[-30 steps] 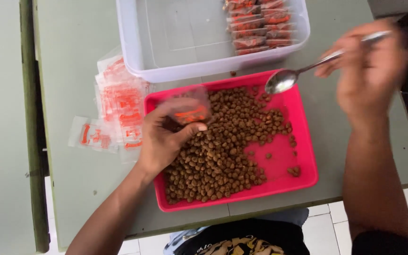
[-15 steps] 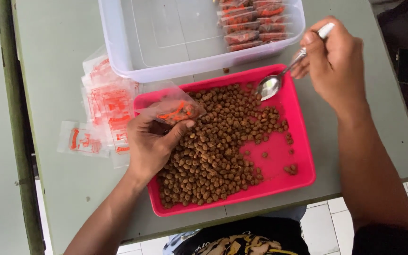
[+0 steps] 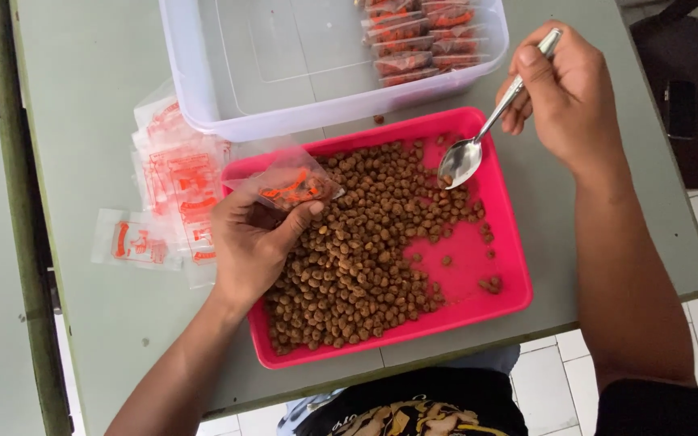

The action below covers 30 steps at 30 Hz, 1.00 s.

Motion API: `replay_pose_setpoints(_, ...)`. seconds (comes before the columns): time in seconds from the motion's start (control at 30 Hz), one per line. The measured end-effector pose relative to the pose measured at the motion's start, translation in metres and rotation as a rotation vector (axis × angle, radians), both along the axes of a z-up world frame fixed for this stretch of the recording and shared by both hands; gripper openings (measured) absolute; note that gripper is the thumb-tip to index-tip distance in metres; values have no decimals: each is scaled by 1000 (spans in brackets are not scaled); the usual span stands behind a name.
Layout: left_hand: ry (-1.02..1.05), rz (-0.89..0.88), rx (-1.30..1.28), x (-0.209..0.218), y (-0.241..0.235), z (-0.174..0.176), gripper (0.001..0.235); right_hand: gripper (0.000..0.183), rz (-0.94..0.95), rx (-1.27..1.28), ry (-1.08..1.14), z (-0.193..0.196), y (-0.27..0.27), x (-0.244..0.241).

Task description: The person scoops small roasted snacks from a tray using a spoon and fills small plastic pouches, then places the filled pouches into a larger container.

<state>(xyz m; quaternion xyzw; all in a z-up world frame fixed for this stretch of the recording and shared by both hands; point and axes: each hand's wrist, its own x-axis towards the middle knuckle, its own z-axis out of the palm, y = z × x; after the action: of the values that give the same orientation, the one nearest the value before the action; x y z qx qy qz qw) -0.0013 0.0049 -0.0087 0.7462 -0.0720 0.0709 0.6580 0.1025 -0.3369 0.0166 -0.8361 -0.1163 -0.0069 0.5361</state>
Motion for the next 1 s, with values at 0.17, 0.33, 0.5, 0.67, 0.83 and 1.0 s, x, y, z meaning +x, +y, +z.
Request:
replay_pose_setpoints(0.17,-16,-68,-137,0,-2,1,28,29,66,-87,-40,7,3,-5)
replay_pose_setpoints(0.33,-34,-123,-197,1,-5,6,25,24,194,-149,-51,13,7,-11)
replay_pose_setpoints(0.5,6,-30,-88,-1,-1,-3,30,21,221,-172,-19,3,8,-2)
replay_pose_setpoints(0.67,-19,-49,-104,0,-2,0,27,23,195,-141,115,7,17,-3)
replay_pose_setpoints(0.83,15,-22,-59,-1,-1,-3,30,23,181,-69,198,0,14,1)
replay_pose_setpoints(1.0,-33,-39,-40,0,-2,0,27,25,141,87,220,3,13,0)
